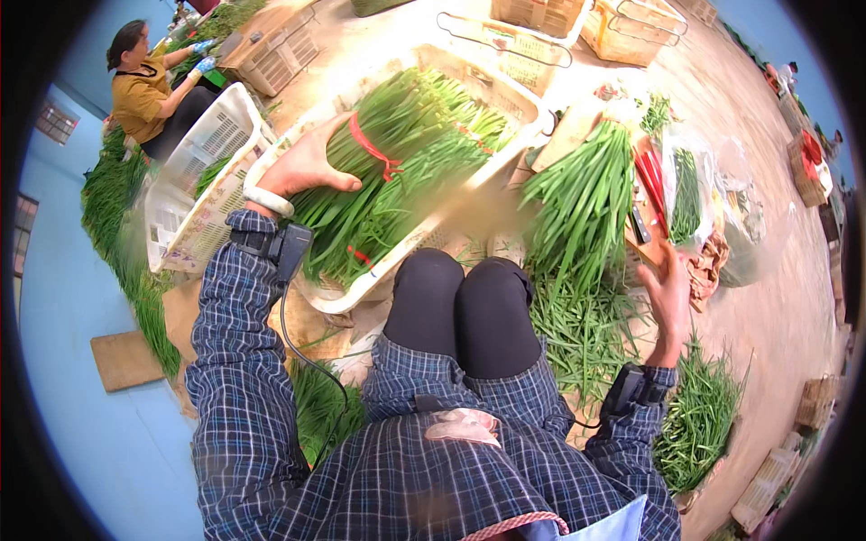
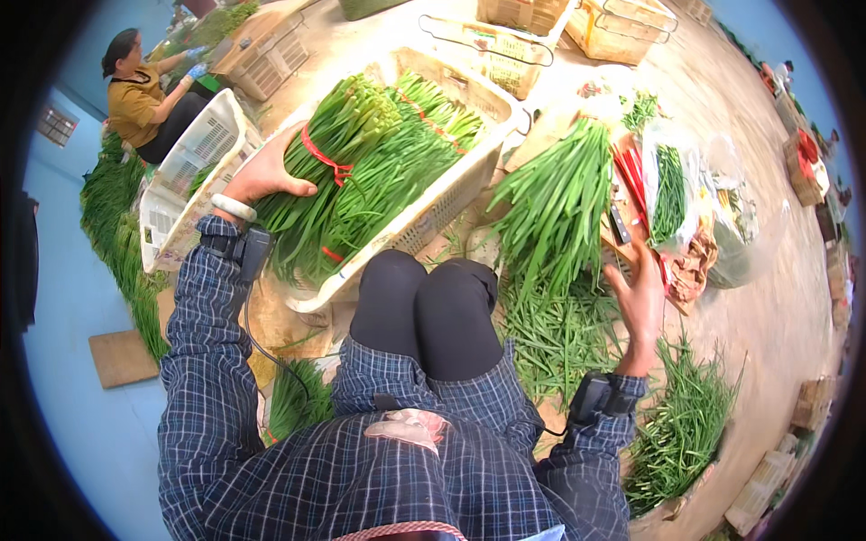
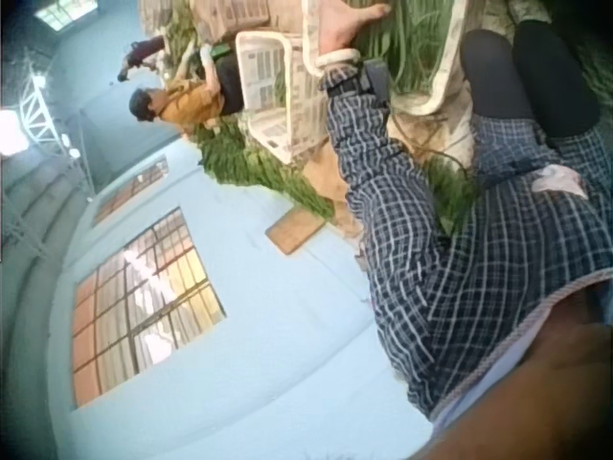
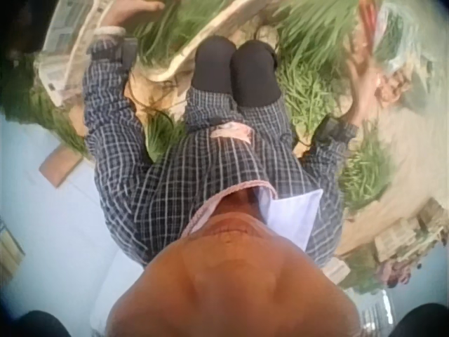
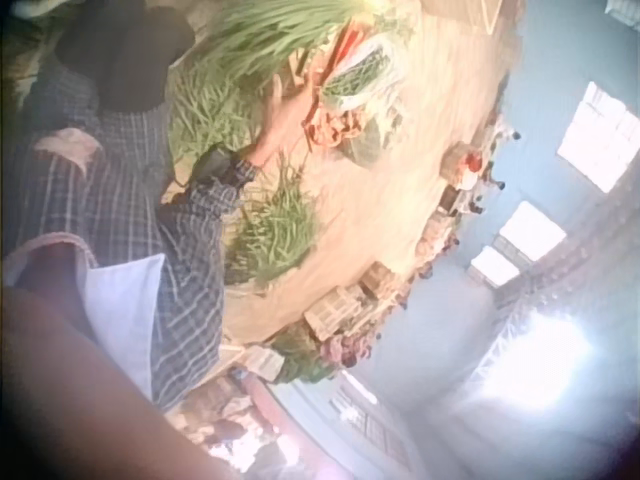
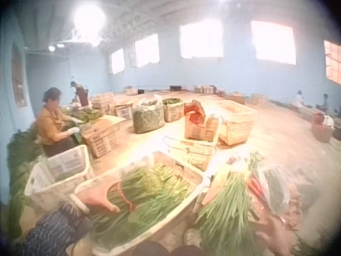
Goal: Bundling and tying green vegetables with red bands.
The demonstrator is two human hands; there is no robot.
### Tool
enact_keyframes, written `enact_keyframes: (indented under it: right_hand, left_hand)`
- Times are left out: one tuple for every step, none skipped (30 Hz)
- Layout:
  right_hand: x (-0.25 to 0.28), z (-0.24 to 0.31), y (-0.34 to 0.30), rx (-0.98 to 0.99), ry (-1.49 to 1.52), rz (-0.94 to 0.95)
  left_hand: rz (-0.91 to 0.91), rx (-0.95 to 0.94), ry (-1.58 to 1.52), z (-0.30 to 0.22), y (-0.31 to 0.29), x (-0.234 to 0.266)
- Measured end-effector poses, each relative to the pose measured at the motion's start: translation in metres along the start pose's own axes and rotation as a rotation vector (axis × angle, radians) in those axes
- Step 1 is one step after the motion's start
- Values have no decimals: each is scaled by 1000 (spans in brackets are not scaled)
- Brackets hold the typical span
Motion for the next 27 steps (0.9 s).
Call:
enact_keyframes:
  right_hand:
    - [-7,11,7,20,504,-28]
    - [-6,66,13,70,661,-51]
    - [12,139,11,90,706,-6]
    - [11,181,17,133,879,79]
    - [5,215,28,366,891,-34]
    - [7,247,33,457,966,22]
    - [6,269,39,690,892,-120]
    - [-3,295,39,938,757,-180]
    - [-7,299,43,1119,469,-504]
    - [-18,294,58,948,695,-156]
    - [-29,285,70,752,892,196]
    - [-29,280,77,863,737,37]
    - [-34,263,92,858,589,-159]
    - [-42,246,109,896,440,-363]
    - [-37,251,111,939,290,-557]
    - [-38,248,114,800,526,-388]
    - [-39,241,113,648,748,-212]
    - [-26,259,95,609,1020,-137]
    - [-23,281,80,550,1186,72]
    - [-23,295,74,696,1024,78]
    - [-26,307,69,834,859,85]
    - [-35,310,68,1142,425,-427]
    - [-53,299,78,976,636,-175]
    - [-68,294,87,920,676,-30]
    - [-75,292,89,853,707,123]
    - [-79,288,91,799,730,151]
    - [-74,289,94,749,750,172]
  left_hand:
    - [4,-37,62,-4,9,-7]
    - [11,-29,69,-3,6,-8]
    - [35,-37,33,-2,6,-12]
    - [58,-50,0,-4,7,-17]
    - [71,-57,-1,-10,10,-22]
    - [97,-75,6,-19,16,-30]
    - [127,-100,14,-32,25,-40]
    - [171,-42,-87,-38,22,-43]
    - [185,-48,-92,-39,25,-46]
    - [220,13,-151,-41,23,-45]
    - [254,75,-211,-42,21,-44]
    - [312,51,-206,-27,23,-40]
    - [265,-14,-21,-24,26,-40]
    - [307,-1,-51,-24,26,-41]
    - [334,17,-84,-25,22,-39]
    - [325,21,-86,-27,22,-38]
    - [316,60,-122,-29,23,-37]
    - [301,113,-163,-26,15,-37]
    - [245,36,-14,-17,10,-26]
    - [261,69,-95,-15,13,-30]
    - [278,105,-175,-13,15,-33]
    - [289,93,-175,-21,21,-37]
    - [321,131,-170,-26,23,-40]
    - [328,185,-161,-29,19,-38]
    - [322,193,-166,-25,13,-37]
    - [314,211,-191,-19,9,-36]
    - [305,224,-213,-13,8,-32]
Point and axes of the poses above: each hand's wrist, its own y-axis towards the middle knuckle, its own x-axis out of the back of the hand, z = x × y, the point moved 3 cm from there along y, towards the middle knuckle, and after that the axes turned 10 degrees about -y, right-handed, at the moved point
